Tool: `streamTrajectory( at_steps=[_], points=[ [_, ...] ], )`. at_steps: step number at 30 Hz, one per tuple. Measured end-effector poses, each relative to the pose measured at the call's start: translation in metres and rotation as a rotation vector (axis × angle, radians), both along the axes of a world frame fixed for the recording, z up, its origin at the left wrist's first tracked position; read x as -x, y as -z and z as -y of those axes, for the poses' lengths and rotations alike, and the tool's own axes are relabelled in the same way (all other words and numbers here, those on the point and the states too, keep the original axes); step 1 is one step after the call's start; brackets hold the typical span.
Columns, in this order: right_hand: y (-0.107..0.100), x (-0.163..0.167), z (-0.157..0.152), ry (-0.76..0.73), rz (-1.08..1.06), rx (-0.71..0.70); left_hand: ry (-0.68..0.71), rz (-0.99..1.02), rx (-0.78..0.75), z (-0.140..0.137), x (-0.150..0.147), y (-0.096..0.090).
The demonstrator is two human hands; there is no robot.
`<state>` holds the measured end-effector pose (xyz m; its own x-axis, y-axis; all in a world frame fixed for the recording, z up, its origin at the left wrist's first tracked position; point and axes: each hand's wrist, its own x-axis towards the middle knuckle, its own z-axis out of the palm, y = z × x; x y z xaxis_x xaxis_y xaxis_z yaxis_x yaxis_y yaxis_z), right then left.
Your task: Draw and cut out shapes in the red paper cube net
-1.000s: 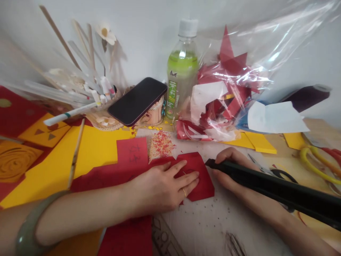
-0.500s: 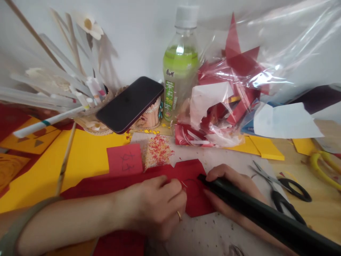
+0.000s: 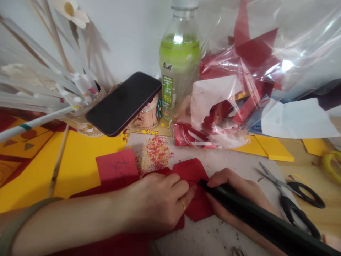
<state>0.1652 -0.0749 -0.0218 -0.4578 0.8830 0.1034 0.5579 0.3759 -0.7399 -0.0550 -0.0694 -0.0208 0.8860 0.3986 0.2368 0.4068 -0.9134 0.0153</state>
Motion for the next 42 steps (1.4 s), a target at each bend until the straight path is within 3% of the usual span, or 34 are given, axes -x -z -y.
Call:
streamTrajectory(
  at_steps=[9, 30, 42],
  points=[
    [0.0007, 0.0003, -0.0003, -0.006, -0.005, -0.019, -0.005, -0.005, 0.044, -0.0002, 0.0011, 0.0002],
    [0.0010, -0.0018, -0.0033, -0.091, 0.015, -0.103, 0.031, -0.046, -0.039, 0.0004, 0.0013, 0.0012],
    [0.0050, 0.0005, -0.0037, -0.165, 0.011, -0.225, 0.023, -0.029, -0.111, -0.0010, 0.0000, 0.0037]
  ],
)
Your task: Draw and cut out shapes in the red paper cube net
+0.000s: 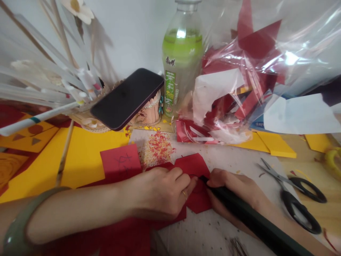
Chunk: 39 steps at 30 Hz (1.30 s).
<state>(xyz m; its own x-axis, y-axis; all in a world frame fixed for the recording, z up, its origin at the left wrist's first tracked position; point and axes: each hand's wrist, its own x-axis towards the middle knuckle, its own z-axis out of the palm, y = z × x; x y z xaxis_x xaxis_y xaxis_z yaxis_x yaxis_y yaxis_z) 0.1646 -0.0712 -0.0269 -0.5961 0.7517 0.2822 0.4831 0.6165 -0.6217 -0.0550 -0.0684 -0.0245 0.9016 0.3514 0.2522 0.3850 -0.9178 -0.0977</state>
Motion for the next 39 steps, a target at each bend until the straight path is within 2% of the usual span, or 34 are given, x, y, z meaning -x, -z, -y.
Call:
streamTrajectory(
  at_steps=[6, 18, 32, 39],
  points=[
    [0.001, -0.002, 0.001, -0.027, 0.019, 0.100, 0.004, 0.001, 0.032, 0.000, 0.001, 0.000],
    [0.002, -0.006, 0.000, 0.026, -0.013, 0.042, 0.036, 0.037, 0.040, -0.002, 0.003, 0.004],
    [0.006, -0.009, 0.000, -0.018, 0.064, 0.024, 0.019, 0.052, 0.039, -0.001, 0.003, 0.005],
    [0.003, -0.006, -0.001, 0.010, 0.006, 0.064, 0.016, 0.053, 0.053, -0.001, 0.003, 0.005]
  ],
)
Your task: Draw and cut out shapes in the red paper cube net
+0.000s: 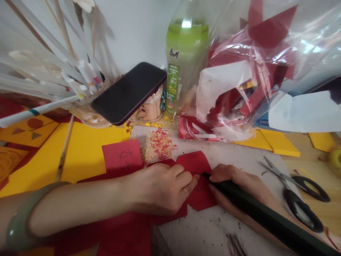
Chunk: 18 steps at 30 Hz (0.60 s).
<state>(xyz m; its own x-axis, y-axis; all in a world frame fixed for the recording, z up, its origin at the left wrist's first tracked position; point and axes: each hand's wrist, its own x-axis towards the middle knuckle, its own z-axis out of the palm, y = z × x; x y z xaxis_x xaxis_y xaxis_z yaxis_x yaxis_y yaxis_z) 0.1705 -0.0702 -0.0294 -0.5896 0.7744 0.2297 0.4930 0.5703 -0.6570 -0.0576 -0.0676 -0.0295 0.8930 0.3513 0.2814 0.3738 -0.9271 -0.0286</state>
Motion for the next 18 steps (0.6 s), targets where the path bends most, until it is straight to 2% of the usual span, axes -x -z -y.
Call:
streamTrajectory(
  at_steps=[5, 10, 15, 18],
  points=[
    [-0.0027, 0.0012, 0.0002, 0.008, 0.005, 0.021, -0.002, 0.000, -0.009, -0.0006, -0.0002, -0.0008],
    [0.0020, -0.0001, 0.0010, -0.003, 0.015, -0.019, -0.002, -0.006, -0.031, -0.0005, 0.0000, -0.0017],
    [0.0008, 0.0023, 0.0037, -0.082, 0.010, -0.093, -0.009, -0.006, -0.050, -0.0006, -0.0003, -0.0026],
    [-0.0009, 0.0029, 0.0053, -0.126, 0.011, -0.039, -0.004, -0.011, -0.061, -0.0010, -0.0004, -0.0029]
  ],
)
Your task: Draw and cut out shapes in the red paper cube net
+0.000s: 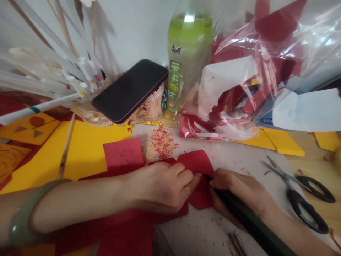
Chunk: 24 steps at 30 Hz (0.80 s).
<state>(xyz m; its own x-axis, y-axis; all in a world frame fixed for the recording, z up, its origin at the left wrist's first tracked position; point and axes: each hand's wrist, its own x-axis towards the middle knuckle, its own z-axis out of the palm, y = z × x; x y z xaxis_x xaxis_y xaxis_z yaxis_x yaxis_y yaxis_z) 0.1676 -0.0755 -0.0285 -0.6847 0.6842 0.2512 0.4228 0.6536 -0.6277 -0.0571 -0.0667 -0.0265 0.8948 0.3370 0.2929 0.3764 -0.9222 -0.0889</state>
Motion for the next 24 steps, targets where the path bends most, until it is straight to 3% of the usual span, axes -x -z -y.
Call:
streamTrajectory(
  at_steps=[6, 15, 19, 24],
  points=[
    [0.0033, -0.0030, -0.0008, -0.044, -0.023, 0.104, 0.000, -0.021, 0.019, 0.0003, -0.0008, -0.0028],
    [0.0032, -0.0043, 0.0010, 0.010, -0.055, 0.136, -0.017, -0.012, 0.030, 0.0006, -0.0012, -0.0022],
    [0.0013, -0.0040, 0.0000, 0.087, -0.055, 0.051, 0.007, -0.001, 0.035, -0.0007, -0.0002, -0.0011],
    [-0.0029, -0.0026, -0.0024, 0.083, -0.035, -0.005, 0.011, 0.002, 0.020, -0.0011, 0.0006, -0.0002]
  ],
)
